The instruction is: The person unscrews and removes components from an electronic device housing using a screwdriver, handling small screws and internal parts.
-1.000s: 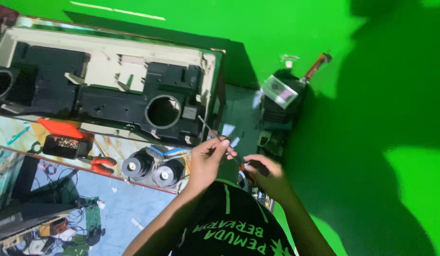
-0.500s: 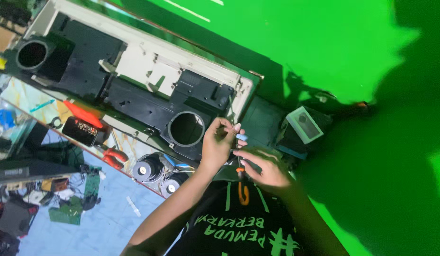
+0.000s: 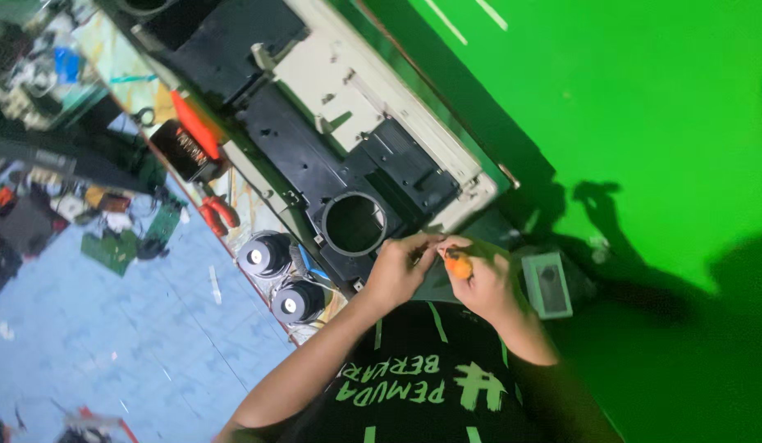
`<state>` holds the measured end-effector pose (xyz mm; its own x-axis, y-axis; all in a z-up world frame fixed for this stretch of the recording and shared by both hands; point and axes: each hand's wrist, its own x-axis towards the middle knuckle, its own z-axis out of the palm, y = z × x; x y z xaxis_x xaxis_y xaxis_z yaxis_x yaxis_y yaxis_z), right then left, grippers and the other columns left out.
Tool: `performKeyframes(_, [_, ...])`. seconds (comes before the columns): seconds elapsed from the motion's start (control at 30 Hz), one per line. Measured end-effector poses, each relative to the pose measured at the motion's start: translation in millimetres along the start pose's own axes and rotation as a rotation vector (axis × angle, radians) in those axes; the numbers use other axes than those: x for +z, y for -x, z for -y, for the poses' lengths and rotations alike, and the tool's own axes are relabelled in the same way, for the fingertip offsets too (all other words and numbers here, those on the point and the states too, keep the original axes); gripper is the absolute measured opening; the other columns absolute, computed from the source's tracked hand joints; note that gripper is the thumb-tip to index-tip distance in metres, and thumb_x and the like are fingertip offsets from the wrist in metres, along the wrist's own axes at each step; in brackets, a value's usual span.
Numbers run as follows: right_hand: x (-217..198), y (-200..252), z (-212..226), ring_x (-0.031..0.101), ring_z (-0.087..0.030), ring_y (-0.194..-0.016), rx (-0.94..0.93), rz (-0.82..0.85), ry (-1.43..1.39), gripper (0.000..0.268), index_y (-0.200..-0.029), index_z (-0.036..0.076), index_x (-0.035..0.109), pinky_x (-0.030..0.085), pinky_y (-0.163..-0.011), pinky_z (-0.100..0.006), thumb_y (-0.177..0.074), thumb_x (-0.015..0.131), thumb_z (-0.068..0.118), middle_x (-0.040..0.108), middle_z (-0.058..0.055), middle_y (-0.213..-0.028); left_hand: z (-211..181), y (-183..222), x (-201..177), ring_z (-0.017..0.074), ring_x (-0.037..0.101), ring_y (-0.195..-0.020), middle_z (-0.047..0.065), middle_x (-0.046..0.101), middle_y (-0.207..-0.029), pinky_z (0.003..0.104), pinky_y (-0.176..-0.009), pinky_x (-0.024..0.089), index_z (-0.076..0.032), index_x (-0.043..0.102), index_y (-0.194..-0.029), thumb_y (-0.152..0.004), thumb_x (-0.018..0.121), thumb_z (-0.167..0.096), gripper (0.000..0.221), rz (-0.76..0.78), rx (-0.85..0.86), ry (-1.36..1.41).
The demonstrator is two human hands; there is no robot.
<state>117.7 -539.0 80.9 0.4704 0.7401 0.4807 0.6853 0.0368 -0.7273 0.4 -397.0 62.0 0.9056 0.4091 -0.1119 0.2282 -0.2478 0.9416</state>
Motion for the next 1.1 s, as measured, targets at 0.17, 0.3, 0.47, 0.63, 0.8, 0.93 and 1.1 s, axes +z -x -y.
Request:
performKeyframes(0.17, [-28,-44,-45,0.074,-0.034,-0.091,0.006,0.335,-0.073,0.031,-0.113,0.001,0.064,0.059,-0.078,-0.037,-0.083,0.068,-0.004,0.073,-0.017,-0.105,-17,-32,9,0.0406,0.07,-0.09,0.021,0.071,-0.096,0.042,-0.08,0.056,-0.004,0.071,-0.114,-0.088,0.069,-0.004,0.026,-0.154,0.19,-0.205])
performKeyframes(0.3, [-43,-72,-71,0.074,-0.032,-0.088,-0.004,0.399,-0.08,0.015,-0.109,0.002,0.065,0.058,-0.077,-0.037,-0.094,0.069,0.001,0.073,-0.015,-0.1,-16,-61,22,0.0394,0.07,-0.09,0.021,0.072,-0.098,0.043,-0.079,0.056,-0.003,0.071,-0.115,-0.091,0.07,-0.007,0.024,-0.273,0.16,-0.194])
performKeyframes(0.47, [-44,-95,-88,0.073,-0.034,-0.089,-0.06,0.406,-0.13,0.018,-0.112,0.0,0.066,0.057,-0.076,-0.037,-0.094,0.068,0.001,0.073,-0.018,-0.102,-7,-82,41,0.0399,0.07,-0.093,0.021,0.072,-0.098,0.043,-0.08,0.057,0.0,0.07,-0.11,-0.091,0.069,-0.006,0.021,-0.412,0.105,-0.169])
performKeyframes(0.63, [-45,-111,-104,0.075,-0.028,-0.085,0.013,0.555,-0.172,0.018,-0.114,-0.001,0.066,0.058,-0.075,-0.033,-0.096,0.065,0.0,0.073,-0.018,-0.1,1,-94,47,0.0403,0.071,-0.092,0.022,0.072,-0.099,0.042,-0.079,0.057,0.001,0.07,-0.112,-0.09,0.07,-0.005,0.023,-0.52,0.05,-0.21])
performKeyframes(0.8, [-35,-110,-129,0.075,-0.028,-0.083,0.057,0.559,-0.182,0.018,-0.11,0.0,0.07,0.058,-0.071,-0.033,-0.093,0.07,0.003,0.073,-0.018,-0.097,10,-102,53,0.0378,0.074,-0.093,0.022,0.073,-0.102,0.04,-0.08,0.059,-0.001,0.071,-0.119,-0.091,0.07,-0.007,0.028,-0.513,0.007,-0.113])
performKeyframes(0.93, [-20,-111,-156,0.074,-0.031,-0.087,-0.021,0.565,-0.153,0.019,-0.114,-0.001,0.07,0.058,-0.075,-0.035,-0.096,0.067,0.0,0.074,-0.02,-0.101,24,-112,48,0.0392,0.071,-0.103,0.022,0.073,-0.109,0.044,-0.087,0.057,-0.004,0.062,-0.135,-0.091,0.072,-0.014,0.046,-0.453,-0.093,-0.226])
performKeyframes(1.1, [-16,-110,-184,0.074,-0.032,-0.089,0.027,0.581,-0.116,0.015,-0.114,-0.002,0.068,0.058,-0.077,-0.037,-0.101,0.062,0.002,0.074,-0.019,-0.099,50,-112,45,0.037,0.059,-0.124,0.016,0.065,-0.132,0.046,-0.103,0.048,-0.006,0.053,-0.145,-0.089,0.075,-0.028,0.064,-0.409,-0.233,-0.642])
